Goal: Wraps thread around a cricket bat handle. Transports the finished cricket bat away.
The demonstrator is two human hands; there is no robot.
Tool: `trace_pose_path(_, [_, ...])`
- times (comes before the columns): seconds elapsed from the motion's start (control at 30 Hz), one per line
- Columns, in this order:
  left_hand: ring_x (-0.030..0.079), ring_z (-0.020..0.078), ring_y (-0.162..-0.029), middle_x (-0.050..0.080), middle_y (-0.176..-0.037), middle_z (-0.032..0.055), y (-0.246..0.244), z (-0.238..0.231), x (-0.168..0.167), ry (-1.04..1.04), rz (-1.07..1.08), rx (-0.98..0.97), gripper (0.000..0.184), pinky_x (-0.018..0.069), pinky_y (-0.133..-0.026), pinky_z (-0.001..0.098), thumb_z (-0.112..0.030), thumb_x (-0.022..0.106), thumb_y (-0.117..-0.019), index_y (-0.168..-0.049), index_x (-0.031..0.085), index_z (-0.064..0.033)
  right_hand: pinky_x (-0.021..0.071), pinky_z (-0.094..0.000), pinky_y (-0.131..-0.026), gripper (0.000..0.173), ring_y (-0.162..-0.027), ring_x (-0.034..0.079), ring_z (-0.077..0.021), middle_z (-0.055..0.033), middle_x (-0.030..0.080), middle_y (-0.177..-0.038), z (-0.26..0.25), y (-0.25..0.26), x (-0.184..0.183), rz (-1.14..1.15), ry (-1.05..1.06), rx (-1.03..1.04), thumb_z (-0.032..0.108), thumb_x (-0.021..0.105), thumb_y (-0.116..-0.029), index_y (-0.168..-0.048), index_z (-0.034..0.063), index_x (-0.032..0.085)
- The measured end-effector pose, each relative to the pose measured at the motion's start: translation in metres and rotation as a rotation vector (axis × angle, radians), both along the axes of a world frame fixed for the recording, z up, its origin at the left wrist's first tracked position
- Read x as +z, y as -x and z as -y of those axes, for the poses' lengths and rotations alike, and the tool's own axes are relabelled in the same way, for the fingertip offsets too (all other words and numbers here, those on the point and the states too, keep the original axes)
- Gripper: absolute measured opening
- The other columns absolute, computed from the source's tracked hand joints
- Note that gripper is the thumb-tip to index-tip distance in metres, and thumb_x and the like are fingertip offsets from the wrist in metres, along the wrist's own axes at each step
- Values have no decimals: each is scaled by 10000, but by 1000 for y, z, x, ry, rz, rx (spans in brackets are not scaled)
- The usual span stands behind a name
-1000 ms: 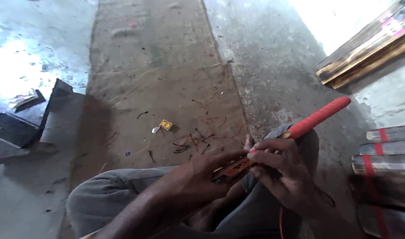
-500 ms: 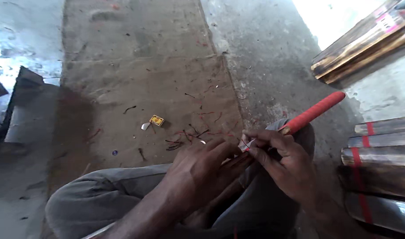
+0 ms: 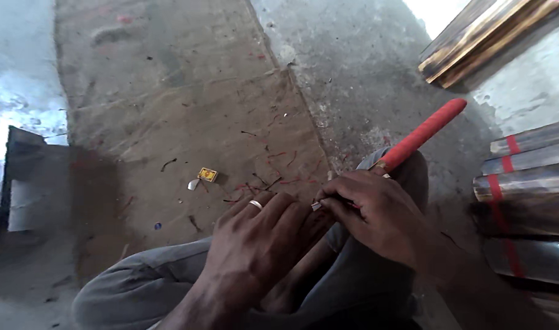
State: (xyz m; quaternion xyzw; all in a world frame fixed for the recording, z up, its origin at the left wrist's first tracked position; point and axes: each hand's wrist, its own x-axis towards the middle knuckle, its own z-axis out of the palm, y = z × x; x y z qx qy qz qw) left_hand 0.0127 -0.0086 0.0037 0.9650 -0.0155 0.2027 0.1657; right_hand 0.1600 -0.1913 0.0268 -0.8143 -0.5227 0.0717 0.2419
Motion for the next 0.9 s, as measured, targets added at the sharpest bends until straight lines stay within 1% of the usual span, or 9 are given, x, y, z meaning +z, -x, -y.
trace_pose_path(0.17, [696, 185, -912, 719, -1018, 16, -2, 3, 2, -30, 21, 7, 175, 571, -718, 369, -250, 625, -981, -1071, 746, -162, 523, -297, -774, 227, -878, 623, -62, 94, 652, -918, 0, -8, 4, -3, 39, 89, 339, 543, -1042, -1092, 245, 743])
trace_pose_path(0.3, [696, 178, -955, 724, -1057, 10, -2, 5, 2, -14, 25, 24, 181, 575, -753, 367, -248, 628, -984, -1093, 747, -166, 519, -319, -775, 215, -868, 613, -86, 78, 628, -900, 0, -13, 5, -5, 78, 139, 318, 542, -1039, -1110, 242, 730])
trace_pose_path(0.37, [694, 166, -958, 724, -1062, 4, -3, 5, 3, 1, 22, 26, 185, 576, -770, 364, -261, 624, -991, -1094, 748, -168, 539, -330, -803, 197, -904, 629, -98, 75, 650, -927, 0, -16, 6, -12, 87, 160, 312, 572, -1026, -1126, 239, 727])
trace_pose_path(0.47, [694, 164, -942, 723, -1055, 2, -6, 3, 4, 32, 4, 24, 195, 576, -765, 366, -274, 623, -992, -1091, 752, -167, 532, -311, -817, 191, -916, 632, -83, 87, 662, -937, 0, -19, 5, -22, 64, 172, 329, 574, -1030, -1109, 242, 725])
trace_pose_path(0.57, [694, 139, -945, 720, -1047, -18, -10, 3, 5, 84, -12, 44, 185, 575, -753, 352, -286, 628, -990, -1079, 753, -183, 527, -291, -799, 184, -904, 628, -70, 92, 665, -936, 0, -20, 3, -40, 41, 171, 325, 580, -1029, -1099, 236, 726])
trace_pose_path(0.63, [691, 115, -933, 718, -1049, -32, -11, 3, 6, 111, -25, 46, 179, 572, -743, 336, -288, 619, -996, -1076, 747, -193, 523, -296, -809, 188, -908, 625, -73, 89, 664, -942, 0, -20, 2, -43, 32, 168, 321, 580, -1027, -1101, 231, 727])
trace_pose_path(0.7, [688, 95, -900, 717, -1042, -49, -11, 2, 6, 131, -43, 58, 179, 563, -710, 329, -298, 605, -999, -1066, 741, -203, 514, -318, -832, 198, -914, 627, -70, 91, 668, -950, 0, -20, 1, -44, 27, 161, 333, 574, -1028, -1110, 236, 727])
trace_pose_path(0.8, [677, 57, -861, 705, -1030, -90, -13, 2, 6, 187, -92, 75, 184, 557, -663, 313, -330, 596, -1004, -1078, 731, -230, 504, -334, -837, 215, -898, 618, -70, 94, 655, -936, 0, -20, 0, -52, 29, 154, 359, 572, -1023, -1116, 239, 724])
trace_pose_path(0.9, [675, 11, -893, 701, -1021, -139, -15, 1, 6, 267, -125, 65, 179, 582, -714, 297, -379, 634, -984, -1082, 719, -256, 506, -318, -824, 205, -897, 613, -67, 98, 650, -933, 0, -21, -1, -53, 24, 149, 355, 579, -1018, -1110, 239, 721])
